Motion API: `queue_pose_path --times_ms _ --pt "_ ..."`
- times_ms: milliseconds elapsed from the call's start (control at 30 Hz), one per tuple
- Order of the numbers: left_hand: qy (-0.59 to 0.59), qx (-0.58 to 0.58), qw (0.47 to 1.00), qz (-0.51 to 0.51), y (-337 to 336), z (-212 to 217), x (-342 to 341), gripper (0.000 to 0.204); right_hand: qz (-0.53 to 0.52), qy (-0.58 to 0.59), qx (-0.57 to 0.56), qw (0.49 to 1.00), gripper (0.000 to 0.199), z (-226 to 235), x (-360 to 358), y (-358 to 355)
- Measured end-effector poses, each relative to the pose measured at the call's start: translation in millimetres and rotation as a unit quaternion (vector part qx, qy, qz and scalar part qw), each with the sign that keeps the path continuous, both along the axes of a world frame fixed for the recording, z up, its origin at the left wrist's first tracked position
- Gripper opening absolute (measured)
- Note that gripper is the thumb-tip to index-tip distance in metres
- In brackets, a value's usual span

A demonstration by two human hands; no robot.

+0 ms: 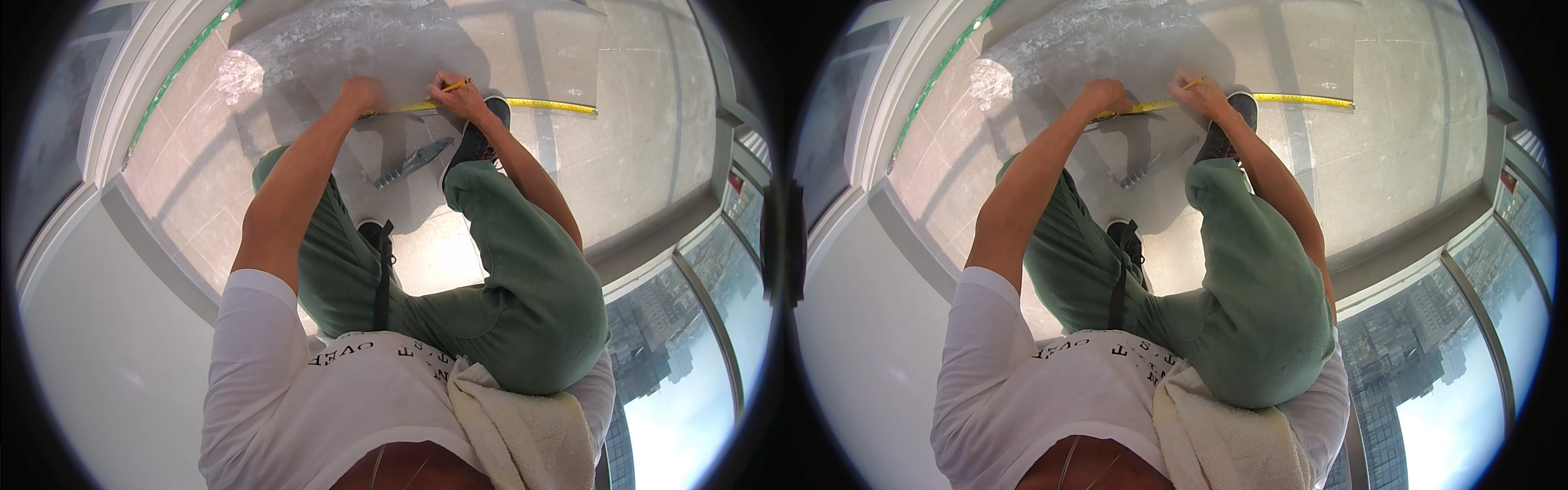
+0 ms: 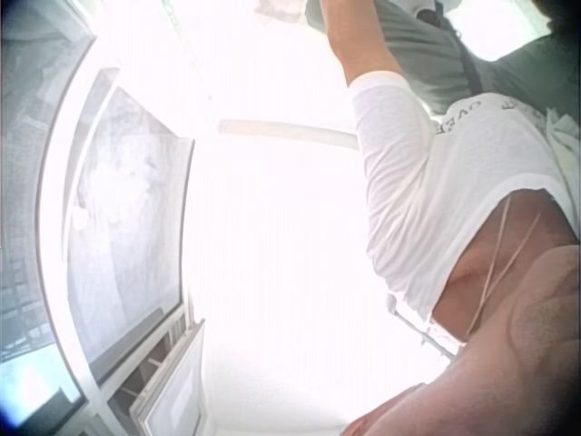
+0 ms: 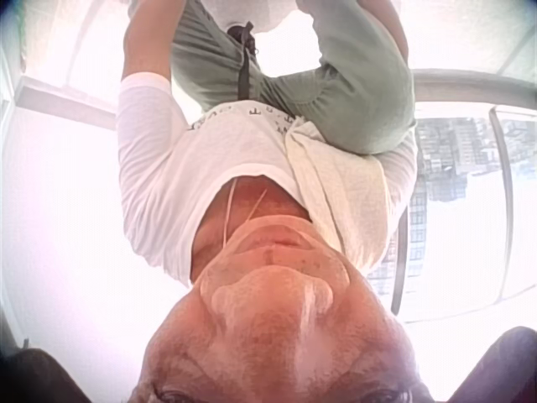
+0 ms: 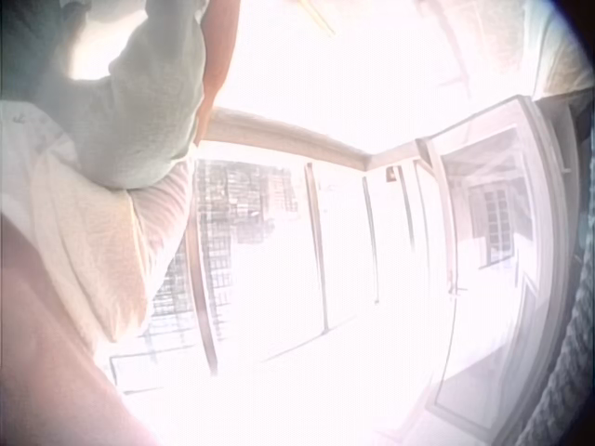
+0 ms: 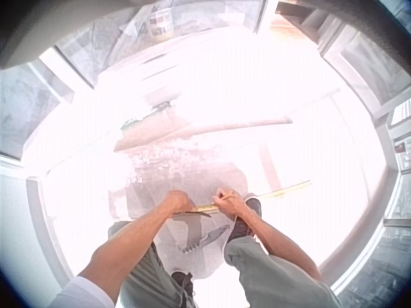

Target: The person kneels on a tiled balcony floor, uses a tape measure and pencil to mark measurements on the surface, then picks up and positions a pink tile. The person later moves indoors to handle white sheets of material.

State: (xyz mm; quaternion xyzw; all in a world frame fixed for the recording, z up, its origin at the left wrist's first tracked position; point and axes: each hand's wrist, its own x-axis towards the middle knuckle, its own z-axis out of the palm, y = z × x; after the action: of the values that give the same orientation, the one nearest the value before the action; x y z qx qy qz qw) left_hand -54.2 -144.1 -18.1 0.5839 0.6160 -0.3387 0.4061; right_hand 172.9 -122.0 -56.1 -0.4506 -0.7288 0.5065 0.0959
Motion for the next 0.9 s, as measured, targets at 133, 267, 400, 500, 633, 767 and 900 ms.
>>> queue_pose_path --times_ms 133,267,400,500,633,767,900 --pt "0.003 -0.011 1.0 0.005 2 0 1 0.051 0.006 0.0 0.02 1.0 0.026 -4 2 0" --pt "-0.003 -0.013 1.0 -0.005 3 0 1 0.049 0.0 -0.004 0.017 1.0 0.026 0 1 -1" --pt "-0.004 -0.008 1.0 -0.003 2 -1 -1 0.048 -0.007 -0.011 -0.007 1.0 0.026 5 -2 0" --pt "0.001 -0.01 1.0 0.0 3 -3 1 0.048 -0.009 0.0 -0.003 1.0 0.025 4 2 0" --pt "-0.017 -0.001 1.0 -0.009 2 -5 -1 0.05 0.0 0.003 0.048 0.999 0.025 -1 1 0" --pt "-0.029 0.048 0.998 -0.008 -6 -18 -12 0.05 -0.009 -0.014 0.011 1.0 0.024 7 -4 0" --pt "-0.035 0.04 0.999 -0.003 -3 1 -3 0.048 -0.091 0.055 -0.119 0.987 0.028 11 4 4"
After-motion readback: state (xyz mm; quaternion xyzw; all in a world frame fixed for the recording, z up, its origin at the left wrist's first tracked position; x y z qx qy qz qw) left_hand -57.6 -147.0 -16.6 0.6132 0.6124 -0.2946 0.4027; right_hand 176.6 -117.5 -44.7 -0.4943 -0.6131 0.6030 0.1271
